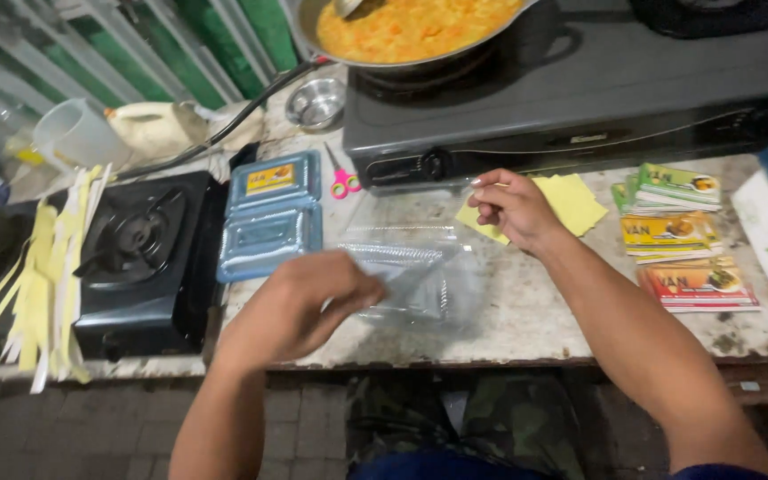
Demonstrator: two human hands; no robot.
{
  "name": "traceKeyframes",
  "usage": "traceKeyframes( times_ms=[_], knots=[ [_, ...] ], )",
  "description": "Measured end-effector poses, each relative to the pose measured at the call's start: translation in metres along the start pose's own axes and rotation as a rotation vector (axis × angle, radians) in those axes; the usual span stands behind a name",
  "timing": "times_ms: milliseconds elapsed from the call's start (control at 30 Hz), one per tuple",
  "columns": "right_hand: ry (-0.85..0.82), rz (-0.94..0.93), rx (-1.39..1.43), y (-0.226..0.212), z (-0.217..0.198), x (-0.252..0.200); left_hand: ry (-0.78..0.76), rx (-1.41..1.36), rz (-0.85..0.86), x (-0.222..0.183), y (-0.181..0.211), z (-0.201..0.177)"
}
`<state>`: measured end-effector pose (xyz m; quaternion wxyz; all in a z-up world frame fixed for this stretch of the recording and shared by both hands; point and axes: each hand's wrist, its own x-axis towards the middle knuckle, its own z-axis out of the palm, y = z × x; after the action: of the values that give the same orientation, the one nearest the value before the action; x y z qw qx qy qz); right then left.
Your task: Peeling adhesive labels and applying them to the lids of clear plastic food containers on a kitchen counter.
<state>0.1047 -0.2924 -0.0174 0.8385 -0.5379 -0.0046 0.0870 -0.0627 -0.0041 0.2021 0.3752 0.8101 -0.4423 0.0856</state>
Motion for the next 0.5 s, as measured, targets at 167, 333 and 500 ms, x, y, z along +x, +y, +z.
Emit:
traceKeyframes(
  times_ms=[167, 333, 500],
  knots=[
    [0.158, 0.102, -0.139, -0.027, 0.021, -0.021, 0.066, 0.073, 0.068, -0.084, 0.038, -0.02],
    [0.162, 0.072, -0.211, -0.032, 0.025, -0.027, 0.234, 0.304, -0.181, -0.165, 0.033, -0.079],
    [0.145, 0.043, -0.289, -0.033, 0.038, -0.038, 0.325, 0.702, -0.625, -0.155, -0.024, -0.154]
  ],
)
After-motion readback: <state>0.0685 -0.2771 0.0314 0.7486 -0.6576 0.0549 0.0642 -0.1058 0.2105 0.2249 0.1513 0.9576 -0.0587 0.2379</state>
